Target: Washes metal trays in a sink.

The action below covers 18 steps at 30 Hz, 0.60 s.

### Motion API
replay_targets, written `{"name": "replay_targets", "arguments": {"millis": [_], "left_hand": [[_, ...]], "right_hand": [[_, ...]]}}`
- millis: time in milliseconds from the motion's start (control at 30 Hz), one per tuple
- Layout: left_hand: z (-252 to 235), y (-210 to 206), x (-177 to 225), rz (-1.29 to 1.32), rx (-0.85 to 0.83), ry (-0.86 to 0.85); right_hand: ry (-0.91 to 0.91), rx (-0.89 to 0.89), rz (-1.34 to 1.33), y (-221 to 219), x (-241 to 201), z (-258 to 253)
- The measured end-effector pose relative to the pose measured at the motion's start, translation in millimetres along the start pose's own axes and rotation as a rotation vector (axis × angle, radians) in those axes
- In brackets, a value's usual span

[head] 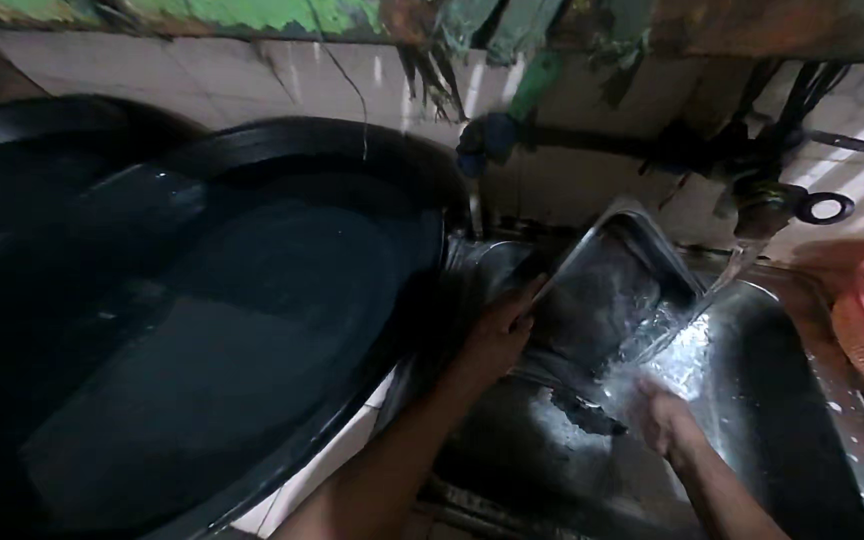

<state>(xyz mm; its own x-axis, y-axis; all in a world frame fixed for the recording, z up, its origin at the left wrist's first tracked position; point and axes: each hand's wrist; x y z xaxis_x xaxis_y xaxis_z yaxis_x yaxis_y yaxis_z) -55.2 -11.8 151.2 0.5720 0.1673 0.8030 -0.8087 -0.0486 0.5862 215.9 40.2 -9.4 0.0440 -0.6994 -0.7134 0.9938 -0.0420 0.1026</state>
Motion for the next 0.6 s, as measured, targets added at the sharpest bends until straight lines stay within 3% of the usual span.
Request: {"name": "replay_targets", "arguments": {"millis": [67,100,233,400,600], "left_hand": [[13.1,-5.1,-10.8,-0.053,0.113,-0.207],[17.3,-8.3,-14.9,-0.046,0.135,-0.188],[16.9,-16.9,-22.3,0.192,0.049,0.423],[26.5,-58.5,-76.6,0.535,-0.009,0.637],[28.4,-77.3,-81.6,0.624,-0.06,0.579]], "right_hand": [[0.061,-0.033,-0.019,-5.1,-17.0,1.1],[0.086,-0.045,-0.082,-6.7,-25.7,1.3],[0.093,-0.075,-0.256,-10.9,-66.9,15.6],[0.201,-0.15,-0.034,21.9,-96.3,39.6],[0.681,0.269,0.505,118.0,-83.1,64.5]]}}
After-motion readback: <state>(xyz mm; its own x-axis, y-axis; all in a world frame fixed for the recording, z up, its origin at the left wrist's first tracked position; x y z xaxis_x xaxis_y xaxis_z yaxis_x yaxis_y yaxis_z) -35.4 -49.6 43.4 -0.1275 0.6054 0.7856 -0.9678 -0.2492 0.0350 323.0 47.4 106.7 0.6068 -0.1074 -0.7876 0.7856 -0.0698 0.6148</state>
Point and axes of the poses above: each hand's wrist, its own z-axis away from the middle knuckle, its own y-axis out of the back of the hand, x = y × z, and after that the axes turned 1 degree about z, right-handed
